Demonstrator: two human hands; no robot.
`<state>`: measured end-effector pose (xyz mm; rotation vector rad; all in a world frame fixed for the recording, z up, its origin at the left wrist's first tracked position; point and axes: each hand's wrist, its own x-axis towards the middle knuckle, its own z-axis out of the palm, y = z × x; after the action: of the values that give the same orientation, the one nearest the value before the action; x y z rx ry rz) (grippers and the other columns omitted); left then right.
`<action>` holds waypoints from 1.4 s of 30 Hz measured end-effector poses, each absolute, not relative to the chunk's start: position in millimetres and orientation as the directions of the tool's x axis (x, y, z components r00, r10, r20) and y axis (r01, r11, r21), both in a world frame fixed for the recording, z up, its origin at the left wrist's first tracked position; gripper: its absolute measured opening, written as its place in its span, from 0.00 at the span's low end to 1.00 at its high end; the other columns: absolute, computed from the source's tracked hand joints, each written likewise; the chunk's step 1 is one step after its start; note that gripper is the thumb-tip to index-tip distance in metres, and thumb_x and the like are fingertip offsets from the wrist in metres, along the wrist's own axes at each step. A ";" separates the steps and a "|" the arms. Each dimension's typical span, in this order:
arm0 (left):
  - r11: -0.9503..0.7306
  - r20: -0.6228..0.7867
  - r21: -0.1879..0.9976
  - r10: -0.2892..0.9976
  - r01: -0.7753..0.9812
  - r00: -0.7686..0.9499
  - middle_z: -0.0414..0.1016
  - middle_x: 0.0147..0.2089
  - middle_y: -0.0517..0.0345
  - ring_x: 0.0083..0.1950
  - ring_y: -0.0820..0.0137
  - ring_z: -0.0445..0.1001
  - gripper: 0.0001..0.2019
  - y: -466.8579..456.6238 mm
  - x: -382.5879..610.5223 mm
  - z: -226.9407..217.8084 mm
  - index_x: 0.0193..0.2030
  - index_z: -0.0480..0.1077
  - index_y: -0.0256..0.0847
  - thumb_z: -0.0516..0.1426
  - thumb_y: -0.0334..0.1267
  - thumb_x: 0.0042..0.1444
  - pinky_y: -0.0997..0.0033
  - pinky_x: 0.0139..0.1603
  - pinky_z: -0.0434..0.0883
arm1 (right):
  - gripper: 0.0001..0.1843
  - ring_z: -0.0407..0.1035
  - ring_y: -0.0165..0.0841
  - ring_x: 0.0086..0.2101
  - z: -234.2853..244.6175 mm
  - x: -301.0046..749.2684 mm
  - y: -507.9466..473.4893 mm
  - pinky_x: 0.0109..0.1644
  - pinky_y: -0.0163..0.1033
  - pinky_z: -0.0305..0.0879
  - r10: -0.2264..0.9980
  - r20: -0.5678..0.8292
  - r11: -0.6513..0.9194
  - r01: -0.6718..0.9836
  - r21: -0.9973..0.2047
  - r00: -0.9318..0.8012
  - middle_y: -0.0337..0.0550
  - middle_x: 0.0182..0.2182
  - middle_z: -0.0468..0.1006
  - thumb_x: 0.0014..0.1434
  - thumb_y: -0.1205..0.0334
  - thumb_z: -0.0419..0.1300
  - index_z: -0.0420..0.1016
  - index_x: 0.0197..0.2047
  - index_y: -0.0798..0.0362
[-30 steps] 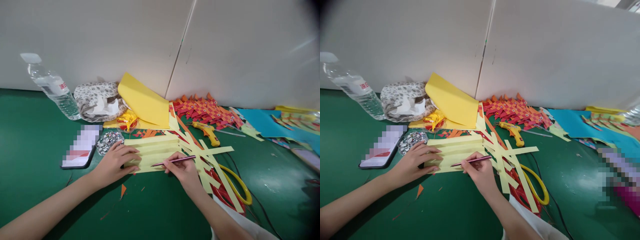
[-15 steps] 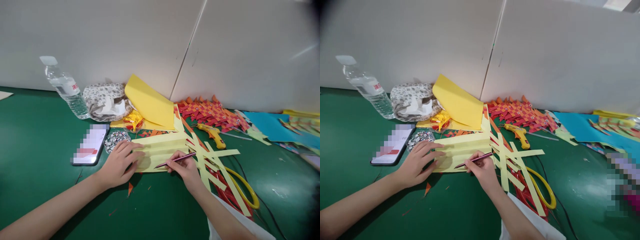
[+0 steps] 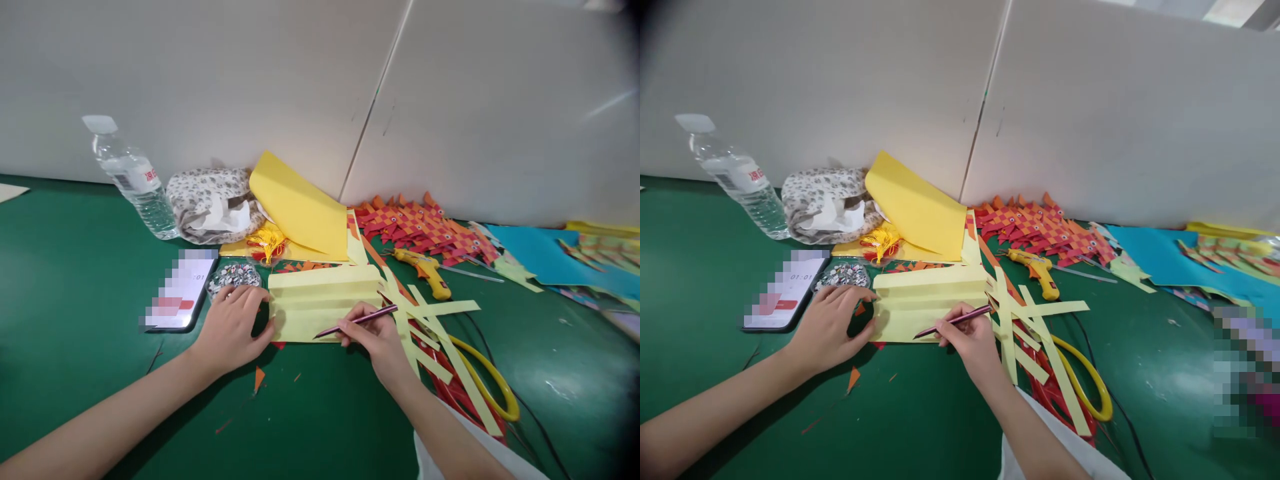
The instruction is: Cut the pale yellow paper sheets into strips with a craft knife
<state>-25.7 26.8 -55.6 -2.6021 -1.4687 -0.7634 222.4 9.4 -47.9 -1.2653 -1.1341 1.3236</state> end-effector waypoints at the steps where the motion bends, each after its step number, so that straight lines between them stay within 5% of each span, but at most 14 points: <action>1: -0.540 0.442 0.185 0.792 0.821 0.421 0.74 0.39 0.53 0.44 0.60 0.72 0.08 27.1 -26.1 -55.5 0.42 0.62 0.41 0.52 0.39 0.57 0.56 0.48 0.61 | 0.16 0.68 0.28 0.20 -47.8 223.4 9.5 0.26 0.34 0.63 0.993 -0.119 -0.120 -0.033 -0.992 -0.013 0.37 0.18 0.75 0.45 0.54 0.70 0.68 0.24 0.53; 16: -0.714 0.528 0.266 0.670 0.648 0.522 0.77 0.36 0.61 0.38 0.71 0.74 0.06 33.1 -27.9 -61.5 0.35 0.63 0.41 0.51 0.28 0.62 0.64 0.46 0.65 | 0.18 0.68 0.28 0.19 -45.6 224.9 9.0 0.26 0.33 0.63 0.993 -0.113 -0.113 -0.027 -0.993 0.030 0.35 0.16 0.73 0.44 0.52 0.71 0.68 0.23 0.53; 22: -0.700 0.581 0.528 0.710 0.480 0.397 0.74 0.41 0.54 0.41 0.72 0.75 0.12 27.8 -23.6 -56.3 0.39 0.71 0.41 0.48 0.26 0.62 0.74 0.39 0.73 | 0.17 0.69 0.31 0.21 -41.5 222.3 7.5 0.26 0.35 0.65 0.996 -0.093 -0.093 -0.004 -0.996 0.014 0.38 0.18 0.74 0.44 0.52 0.70 0.69 0.24 0.53; 27: -0.546 0.401 0.699 0.834 0.462 0.380 0.75 0.48 0.53 0.45 0.68 0.77 0.09 29.4 -20.5 -59.0 0.42 0.76 0.45 0.55 0.32 0.59 0.70 0.41 0.76 | 0.15 0.68 0.31 0.22 -41.6 218.5 3.9 0.27 0.36 0.65 0.996 -0.062 -0.057 0.071 -0.996 -0.058 0.38 0.20 0.74 0.46 0.54 0.69 0.69 0.24 0.53; 33: -0.556 0.348 0.717 0.808 0.420 0.476 0.78 0.39 0.57 0.38 0.71 0.77 0.14 29.5 -19.9 -59.8 0.47 0.74 0.46 0.55 0.29 0.57 0.73 0.36 0.76 | 0.12 0.67 0.31 0.23 -43.5 218.9 3.7 0.28 0.36 0.63 0.997 0.006 0.020 0.184 -0.983 -0.076 0.37 0.20 0.71 0.51 0.57 0.65 0.69 0.24 0.52; 42: -0.567 0.360 0.694 0.807 0.445 0.467 0.78 0.40 0.54 0.35 0.71 0.76 0.16 28.1 -19.0 -57.5 0.51 0.73 0.44 0.55 0.30 0.56 0.71 0.35 0.76 | 0.13 0.67 0.31 0.22 -43.2 218.7 2.6 0.27 0.36 0.63 0.999 -0.015 -0.007 0.168 -0.986 -0.050 0.38 0.20 0.72 0.49 0.56 0.67 0.68 0.24 0.52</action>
<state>-19.0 28.1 -57.5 -3.1042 -1.4621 -1.3132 218.7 2.6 -43.2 -1.3163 -1.3662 1.1712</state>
